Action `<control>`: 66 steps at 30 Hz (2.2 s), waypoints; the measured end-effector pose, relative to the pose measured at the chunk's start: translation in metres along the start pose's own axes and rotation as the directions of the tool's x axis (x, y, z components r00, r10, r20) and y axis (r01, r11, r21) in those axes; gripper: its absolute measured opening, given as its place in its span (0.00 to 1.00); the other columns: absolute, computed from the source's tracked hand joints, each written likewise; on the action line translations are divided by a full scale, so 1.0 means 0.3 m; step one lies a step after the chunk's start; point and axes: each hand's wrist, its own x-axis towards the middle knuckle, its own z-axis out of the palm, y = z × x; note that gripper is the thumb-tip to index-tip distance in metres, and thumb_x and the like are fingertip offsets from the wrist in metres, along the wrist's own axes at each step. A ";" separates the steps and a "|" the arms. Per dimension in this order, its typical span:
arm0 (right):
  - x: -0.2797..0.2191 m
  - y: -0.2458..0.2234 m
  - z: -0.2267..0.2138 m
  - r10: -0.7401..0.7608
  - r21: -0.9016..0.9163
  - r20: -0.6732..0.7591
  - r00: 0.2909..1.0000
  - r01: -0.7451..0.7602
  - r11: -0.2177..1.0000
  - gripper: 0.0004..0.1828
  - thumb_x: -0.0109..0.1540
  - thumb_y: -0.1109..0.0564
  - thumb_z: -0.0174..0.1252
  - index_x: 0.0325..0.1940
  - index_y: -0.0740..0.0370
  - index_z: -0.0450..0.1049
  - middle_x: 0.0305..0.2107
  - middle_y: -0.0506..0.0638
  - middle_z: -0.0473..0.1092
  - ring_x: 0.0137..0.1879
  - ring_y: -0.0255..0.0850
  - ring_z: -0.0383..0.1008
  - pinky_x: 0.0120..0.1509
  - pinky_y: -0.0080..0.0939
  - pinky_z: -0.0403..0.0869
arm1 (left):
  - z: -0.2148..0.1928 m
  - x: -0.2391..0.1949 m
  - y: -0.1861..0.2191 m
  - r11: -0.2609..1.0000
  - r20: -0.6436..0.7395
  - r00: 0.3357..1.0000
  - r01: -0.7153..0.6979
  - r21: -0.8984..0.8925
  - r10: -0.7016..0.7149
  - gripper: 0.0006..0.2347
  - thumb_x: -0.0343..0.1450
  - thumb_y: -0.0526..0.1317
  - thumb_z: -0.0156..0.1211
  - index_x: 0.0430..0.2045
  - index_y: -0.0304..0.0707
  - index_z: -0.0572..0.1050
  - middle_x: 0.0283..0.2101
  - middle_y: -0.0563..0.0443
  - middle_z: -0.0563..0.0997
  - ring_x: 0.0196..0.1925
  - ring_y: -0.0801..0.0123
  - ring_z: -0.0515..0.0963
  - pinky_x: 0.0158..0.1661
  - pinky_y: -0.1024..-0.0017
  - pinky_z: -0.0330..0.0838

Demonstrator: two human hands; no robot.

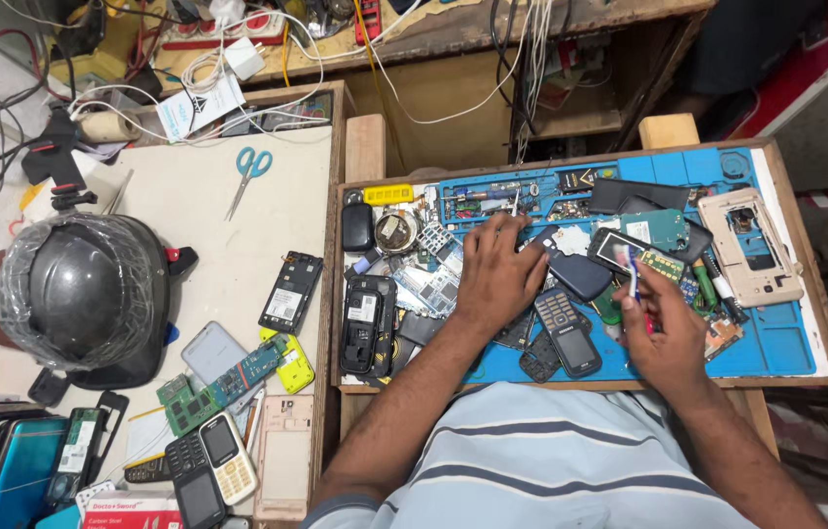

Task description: The person sorts through a pile of disassembled mobile phones and electronic components on a cluttered workbench. They pick up various phone casings and circuit boards, inspect them, and place them into different piles or back onto the table.

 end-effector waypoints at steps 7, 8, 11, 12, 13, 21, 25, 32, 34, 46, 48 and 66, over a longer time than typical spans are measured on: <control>0.006 -0.002 -0.003 -0.120 -0.120 0.029 0.992 0.123 0.985 0.22 0.68 0.64 0.56 0.67 0.68 0.69 0.41 0.54 0.77 0.43 0.35 0.78 0.48 0.35 0.76 | 0.010 -0.004 -0.006 1.000 -0.009 1.000 0.002 -0.016 -0.002 0.06 0.69 0.41 0.66 0.33 0.39 0.82 0.53 0.45 0.77 0.61 0.53 0.71 0.60 0.51 0.61; 0.003 0.000 -0.006 -0.103 -0.119 0.037 0.994 0.106 0.987 0.21 0.68 0.64 0.56 0.67 0.68 0.69 0.40 0.54 0.78 0.43 0.35 0.78 0.48 0.35 0.76 | 0.012 -0.006 -0.006 1.000 -0.005 1.000 0.006 -0.018 -0.006 0.07 0.69 0.41 0.66 0.34 0.38 0.82 0.53 0.44 0.77 0.61 0.53 0.71 0.60 0.51 0.61; 0.003 0.003 -0.007 -0.083 -0.103 0.033 0.996 0.086 0.991 0.22 0.68 0.65 0.56 0.67 0.68 0.68 0.40 0.54 0.78 0.42 0.35 0.78 0.47 0.35 0.76 | 0.014 -0.007 -0.007 0.999 -0.003 1.000 0.009 -0.031 -0.009 0.07 0.69 0.41 0.67 0.35 0.38 0.82 0.53 0.44 0.76 0.61 0.54 0.72 0.60 0.53 0.61; 0.005 0.004 -0.007 -0.093 -0.091 0.035 0.995 0.095 0.991 0.22 0.68 0.65 0.56 0.67 0.68 0.68 0.41 0.54 0.78 0.43 0.35 0.78 0.47 0.34 0.76 | 0.015 -0.005 -0.009 0.999 -0.007 1.000 0.010 -0.035 -0.010 0.07 0.70 0.40 0.67 0.36 0.38 0.82 0.54 0.44 0.76 0.61 0.54 0.72 0.59 0.53 0.61; 0.004 0.005 -0.008 -0.102 -0.078 0.037 0.994 0.105 0.991 0.22 0.68 0.65 0.56 0.68 0.68 0.68 0.41 0.54 0.77 0.43 0.35 0.78 0.48 0.34 0.77 | 0.016 -0.004 -0.010 0.999 -0.005 1.000 0.009 -0.034 -0.009 0.07 0.70 0.40 0.67 0.36 0.38 0.82 0.54 0.44 0.76 0.61 0.54 0.72 0.59 0.53 0.61; 0.001 0.012 0.000 -0.116 -0.143 0.015 0.993 0.117 0.983 0.21 0.68 0.64 0.58 0.65 0.69 0.69 0.40 0.56 0.78 0.44 0.38 0.79 0.49 0.37 0.77 | 0.020 0.001 -0.011 0.999 0.033 0.999 0.023 -0.044 -0.021 0.08 0.69 0.41 0.66 0.37 0.40 0.81 0.55 0.44 0.76 0.61 0.54 0.72 0.60 0.52 0.61; -0.001 0.012 -0.001 -0.126 -0.180 0.021 0.992 0.128 0.975 0.21 0.67 0.64 0.58 0.65 0.68 0.69 0.40 0.56 0.78 0.43 0.40 0.81 0.47 0.38 0.77 | 0.013 0.008 -0.002 0.999 0.031 0.999 0.014 -0.040 -0.013 0.08 0.70 0.40 0.66 0.38 0.39 0.81 0.54 0.43 0.76 0.61 0.51 0.71 0.60 0.51 0.60; -0.024 0.007 -0.023 -0.097 -0.224 -0.029 0.995 0.088 0.971 0.23 0.66 0.62 0.57 0.67 0.66 0.67 0.40 0.54 0.78 0.35 0.37 0.77 0.40 0.37 0.76 | 0.015 0.007 -0.002 1.000 0.055 0.998 0.022 -0.012 -0.021 0.08 0.70 0.39 0.66 0.40 0.39 0.82 0.52 0.44 0.76 0.56 0.53 0.73 0.54 0.53 0.63; -0.014 -0.002 -0.040 -0.111 -0.191 -0.114 0.987 0.088 0.978 0.24 0.71 0.62 0.55 0.72 0.67 0.64 0.43 0.54 0.78 0.39 0.37 0.76 0.45 0.37 0.75 | 0.006 0.013 0.004 0.999 0.067 0.997 0.041 0.000 -0.041 0.08 0.70 0.40 0.66 0.40 0.40 0.82 0.51 0.45 0.76 0.52 0.54 0.74 0.51 0.54 0.64; 0.027 -0.026 -0.135 -0.111 -0.252 -0.182 0.977 0.063 0.966 0.22 0.73 0.63 0.60 0.70 0.69 0.66 0.47 0.56 0.77 0.48 0.37 0.78 0.52 0.35 0.77 | -0.119 -0.031 0.158 0.999 0.294 0.956 -0.009 0.052 -0.007 0.26 0.67 0.53 0.68 0.55 0.37 0.73 0.63 0.39 0.69 0.66 0.49 0.67 0.62 0.47 0.59; 0.037 -0.049 -0.148 -0.103 -0.336 -0.148 0.984 0.048 0.941 0.22 0.70 0.61 0.64 0.67 0.67 0.67 0.47 0.57 0.75 0.49 0.42 0.79 0.53 0.39 0.77 | -0.138 -0.033 0.161 0.999 0.388 0.921 -0.039 0.035 0.023 0.36 0.62 0.58 0.70 0.62 0.39 0.68 0.70 0.37 0.63 0.73 0.48 0.61 0.69 0.41 0.52; 0.061 -0.012 -0.112 -0.086 -0.576 -0.030 0.996 0.053 0.815 0.28 0.56 0.51 0.69 0.58 0.59 0.74 0.49 0.52 0.70 0.42 0.50 0.79 0.40 0.45 0.78 | -0.189 -0.082 0.165 0.992 0.574 0.810 -0.099 -0.072 0.122 0.43 0.57 0.58 0.74 0.68 0.48 0.61 0.75 0.39 0.50 0.77 0.46 0.45 0.69 0.36 0.33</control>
